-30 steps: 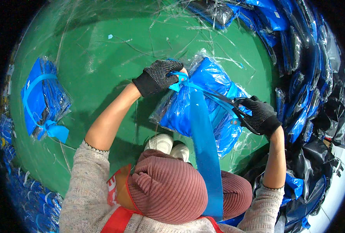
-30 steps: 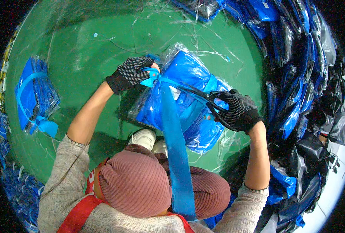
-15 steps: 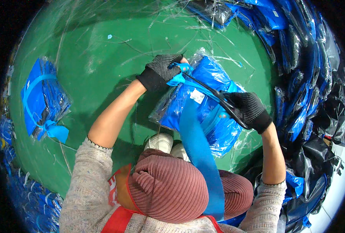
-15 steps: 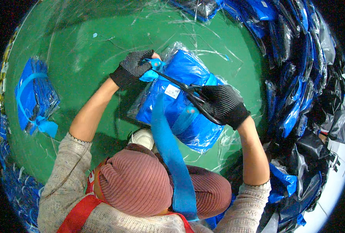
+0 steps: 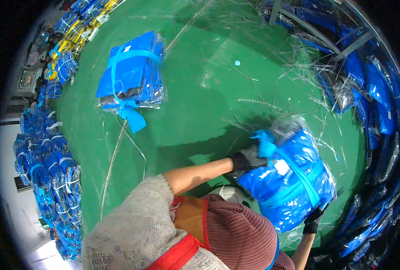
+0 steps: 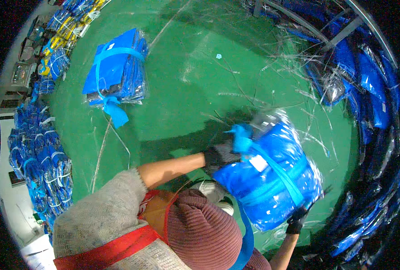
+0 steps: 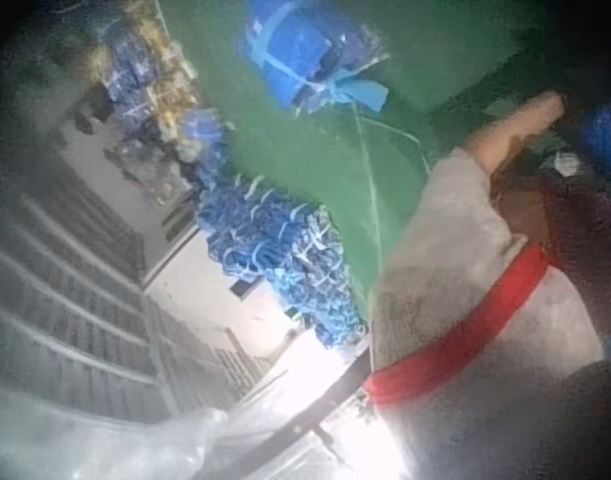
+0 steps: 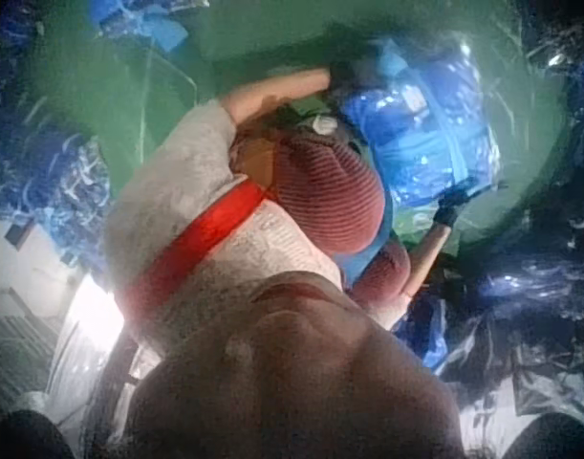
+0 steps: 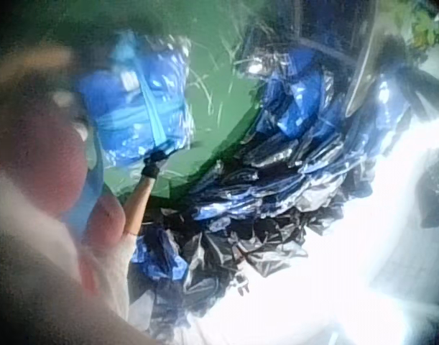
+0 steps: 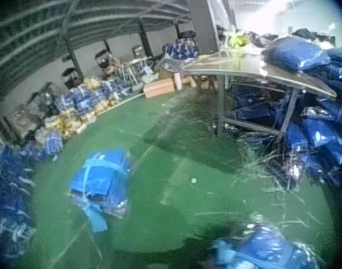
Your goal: The person gathers several plastic-wrapped packages on a green floor, wraps them together with a blue strap, ties the strap, and uses scissors to trim the excess. The person repeats this bundling process multiple times, stacking the finished bundles.
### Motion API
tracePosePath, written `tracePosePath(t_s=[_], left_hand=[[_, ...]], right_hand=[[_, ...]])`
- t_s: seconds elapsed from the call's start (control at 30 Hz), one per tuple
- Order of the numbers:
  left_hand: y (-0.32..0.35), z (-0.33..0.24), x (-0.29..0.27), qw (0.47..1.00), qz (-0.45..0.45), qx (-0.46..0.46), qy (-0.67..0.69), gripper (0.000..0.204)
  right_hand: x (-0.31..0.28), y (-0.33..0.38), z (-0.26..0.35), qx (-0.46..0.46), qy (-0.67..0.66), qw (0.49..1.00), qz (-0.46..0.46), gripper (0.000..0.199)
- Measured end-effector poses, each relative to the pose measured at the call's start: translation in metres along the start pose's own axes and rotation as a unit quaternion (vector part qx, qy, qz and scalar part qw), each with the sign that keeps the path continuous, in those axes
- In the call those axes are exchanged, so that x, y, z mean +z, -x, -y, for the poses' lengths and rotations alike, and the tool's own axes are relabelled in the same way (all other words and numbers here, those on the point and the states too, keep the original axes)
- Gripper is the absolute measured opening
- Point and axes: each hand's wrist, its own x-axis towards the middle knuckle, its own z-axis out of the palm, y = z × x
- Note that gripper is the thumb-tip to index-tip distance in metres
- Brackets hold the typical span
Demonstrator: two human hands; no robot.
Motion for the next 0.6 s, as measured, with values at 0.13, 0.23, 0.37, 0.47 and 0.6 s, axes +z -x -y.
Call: tracePosePath(t_s=[0.13, 0.23, 0.37, 0.47, 0.6], left_hand=[[0.089, -0.042, -0.05, 0.944, -0.206, -0.133, -0.223, 0.075], [0.126, -0.072, -0.05, 0.853, -0.267, -0.067, -0.444, 0.104], [0.104, -0.045, -0.053, 0.781, -0.042, 0.013, -0.624, 0.079], [0.075, 0.0, -0.089, 0.756, -0.114, -0.079, -0.639, 0.078], [0.019, -0.018, -0.153, 0.65, -0.23, 0.05, -0.723, 0.076]], right_hand=[[0.093, -0.001, 0.002, -0.078, 0.221, 0.957, 0.17, 0.046], [0.179, 0.01, -0.014, -0.108, 0.094, 0.892, 0.43, 0.058], [0.23, 0.005, -0.01, -0.099, 0.066, 0.857, 0.501, 0.071], [0.193, -0.008, 0.029, -0.109, 0.264, 0.86, 0.423, 0.045], [0.043, 0.034, 0.072, -0.236, 0.346, 0.874, 0.246, 0.06]])
